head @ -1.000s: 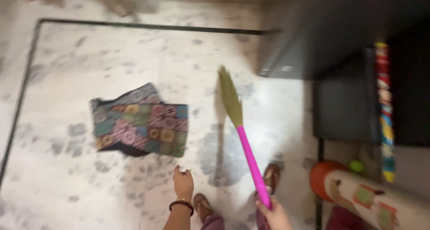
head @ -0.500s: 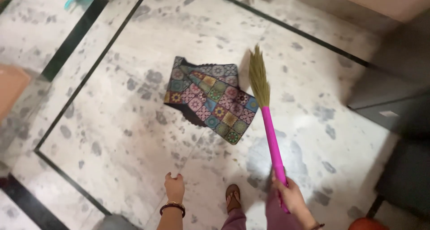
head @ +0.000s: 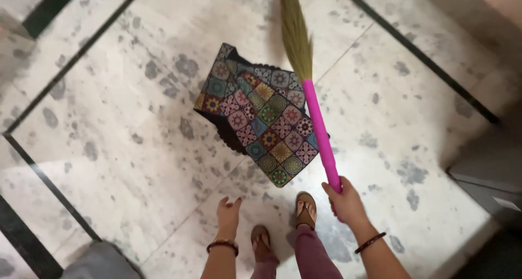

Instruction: The person is sweeping various floor areas including a carpet and hard flooring using a broom.

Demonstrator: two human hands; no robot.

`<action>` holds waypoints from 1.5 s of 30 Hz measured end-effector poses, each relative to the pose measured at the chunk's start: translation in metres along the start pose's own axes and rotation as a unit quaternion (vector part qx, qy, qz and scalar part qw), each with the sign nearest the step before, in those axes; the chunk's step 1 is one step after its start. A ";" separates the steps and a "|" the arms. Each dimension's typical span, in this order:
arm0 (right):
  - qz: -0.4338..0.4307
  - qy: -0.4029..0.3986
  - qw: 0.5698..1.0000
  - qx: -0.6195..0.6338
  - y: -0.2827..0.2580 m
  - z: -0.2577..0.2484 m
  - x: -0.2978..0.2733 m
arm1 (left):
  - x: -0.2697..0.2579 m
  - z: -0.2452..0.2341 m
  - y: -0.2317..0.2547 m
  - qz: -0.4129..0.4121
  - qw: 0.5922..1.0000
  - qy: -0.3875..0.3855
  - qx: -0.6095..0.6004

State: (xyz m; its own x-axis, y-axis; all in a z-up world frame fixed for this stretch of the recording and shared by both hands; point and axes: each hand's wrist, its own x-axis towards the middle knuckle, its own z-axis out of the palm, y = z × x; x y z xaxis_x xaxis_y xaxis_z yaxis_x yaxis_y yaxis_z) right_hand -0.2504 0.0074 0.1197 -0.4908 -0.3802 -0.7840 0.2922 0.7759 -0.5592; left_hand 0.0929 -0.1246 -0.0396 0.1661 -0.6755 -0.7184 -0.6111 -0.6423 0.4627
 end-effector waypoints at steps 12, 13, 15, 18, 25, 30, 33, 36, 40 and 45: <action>-0.019 -0.035 0.999 0.021 0.010 0.089 0.139 | 0.217 0.153 0.016 0.045 0.993 -0.107 0.035; 0.002 -0.034 0.999 0.042 0.019 0.103 0.142 | 0.231 0.160 0.021 0.006 0.994 -0.104 0.012; -0.009 -0.035 0.998 0.045 0.045 0.124 0.166 | 0.266 0.171 0.000 -0.011 0.998 -0.068 0.008; -0.019 -0.036 0.998 0.053 0.047 0.130 0.189 | 0.297 0.185 0.001 -0.034 0.996 -0.041 0.067; 0.009 -0.012 0.998 0.054 0.026 0.136 0.206 | 0.345 0.214 0.029 -0.123 0.981 0.147 -0.029; 0.009 -0.001 0.997 0.071 0.029 0.138 0.217 | 0.400 0.242 0.004 -0.112 0.966 0.080 -0.219; 0.004 -0.002 0.997 0.077 0.035 0.135 0.221 | 0.402 0.246 0.005 -0.133 0.964 0.030 -0.228; -0.004 0.001 0.996 0.090 0.034 0.132 0.219 | 0.396 0.248 0.021 -0.076 0.952 0.031 -0.294; -0.017 -0.003 0.996 0.091 0.039 0.115 0.208 | 0.364 0.214 0.056 0.104 0.909 -0.011 -0.403; -0.015 0.034 0.994 0.099 0.054 0.081 0.142 | 0.246 0.120 0.183 0.152 0.941 -0.059 -0.297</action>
State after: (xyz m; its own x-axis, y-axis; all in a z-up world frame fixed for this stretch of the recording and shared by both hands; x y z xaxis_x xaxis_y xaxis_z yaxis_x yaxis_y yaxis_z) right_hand -0.2373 -0.0455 -0.0438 -0.5549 -0.3618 -0.7491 0.4289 0.6472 -0.6302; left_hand -0.0704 -0.3644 -0.1937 -0.0549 -0.8385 -0.5421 -0.0694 -0.5384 0.8398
